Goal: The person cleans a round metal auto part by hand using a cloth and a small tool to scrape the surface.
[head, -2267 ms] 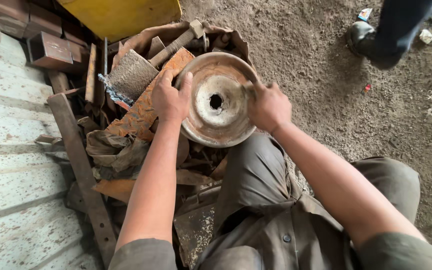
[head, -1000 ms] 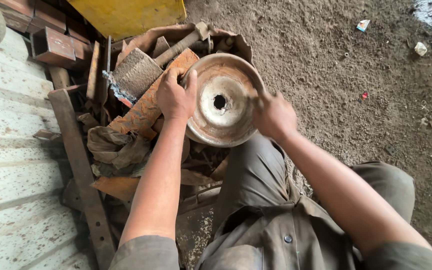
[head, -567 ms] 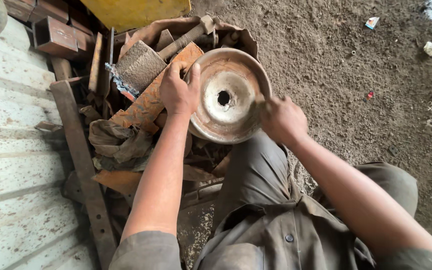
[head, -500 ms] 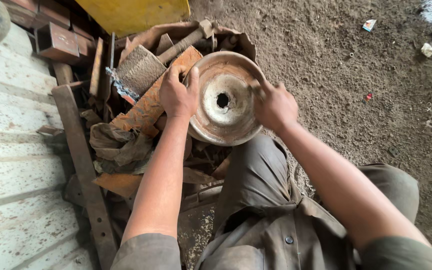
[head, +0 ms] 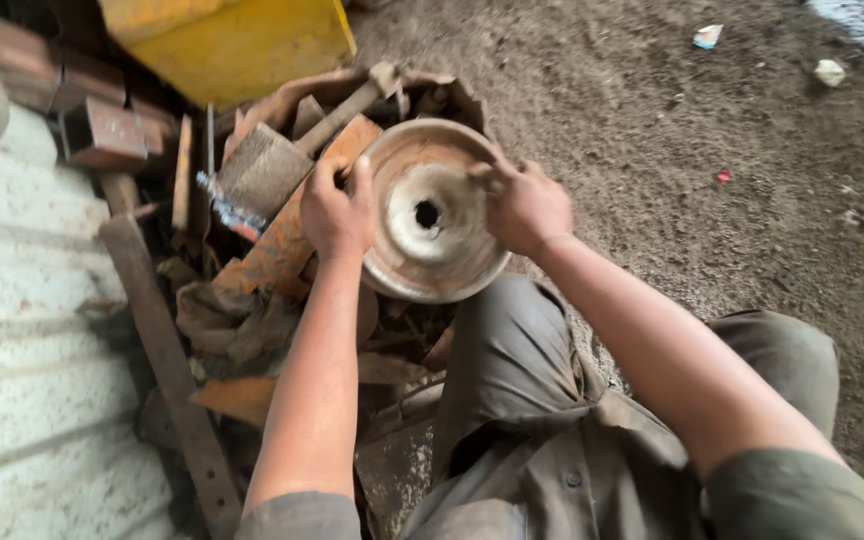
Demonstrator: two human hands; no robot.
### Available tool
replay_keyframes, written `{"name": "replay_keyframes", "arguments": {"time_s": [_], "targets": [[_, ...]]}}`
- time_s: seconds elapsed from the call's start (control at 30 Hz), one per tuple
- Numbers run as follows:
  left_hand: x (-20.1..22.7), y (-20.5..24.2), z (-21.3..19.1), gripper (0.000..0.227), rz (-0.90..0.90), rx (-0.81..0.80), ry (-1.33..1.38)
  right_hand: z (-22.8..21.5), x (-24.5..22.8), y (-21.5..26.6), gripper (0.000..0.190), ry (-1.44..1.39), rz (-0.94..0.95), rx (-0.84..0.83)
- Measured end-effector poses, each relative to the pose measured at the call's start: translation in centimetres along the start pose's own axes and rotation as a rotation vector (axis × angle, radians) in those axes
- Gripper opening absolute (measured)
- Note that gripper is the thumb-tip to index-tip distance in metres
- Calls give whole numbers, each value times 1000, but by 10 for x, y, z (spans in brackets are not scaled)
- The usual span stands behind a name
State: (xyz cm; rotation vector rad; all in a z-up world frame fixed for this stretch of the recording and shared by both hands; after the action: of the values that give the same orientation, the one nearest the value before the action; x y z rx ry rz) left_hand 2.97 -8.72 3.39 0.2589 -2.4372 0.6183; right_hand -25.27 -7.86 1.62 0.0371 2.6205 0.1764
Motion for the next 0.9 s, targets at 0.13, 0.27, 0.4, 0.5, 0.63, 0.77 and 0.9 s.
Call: {"name": "replay_keyframes", "arguments": {"time_s": [0.13, 0.27, 0.4, 0.5, 0.63, 0.77, 0.9], "targets": [[0, 3, -4, 32, -47, -17, 12, 10, -3, -8, 37, 148, -53, -41], [-7, 3, 0, 33, -32, -39, -22, -1, 16, 44, 60, 61, 30, -87], [-9, 3, 6, 32, 14, -66, -14, -2, 11, 49, 34, -90, 132, -169], [-6, 5, 5, 32, 55, -44, -49, -17, -9, 13, 45, -120, 103, -4], [-5, 4, 3, 34, 113, 13, -139, -9, 0, 2, 35, -169, 45, -25], [-23, 6, 6, 38, -59, -35, -106, -6, 56, 26, 43, -421, 46, 95], [-20, 4, 7, 38, -65, -34, -222, 24, 182, 92, 62, -563, 425, 127]]}}
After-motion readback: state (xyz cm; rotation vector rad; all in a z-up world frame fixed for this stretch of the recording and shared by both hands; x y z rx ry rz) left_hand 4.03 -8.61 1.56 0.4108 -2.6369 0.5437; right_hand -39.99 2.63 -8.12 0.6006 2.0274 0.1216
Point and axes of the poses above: each hand's wrist, its own y-axis away from the middle knuckle, its own z-axis out of the palm, x = y × z, the point moved 10 cm from there along -y, towards the middle knuckle, and after that the axes turned 9 degrees about -y, right-handed, at the moved point
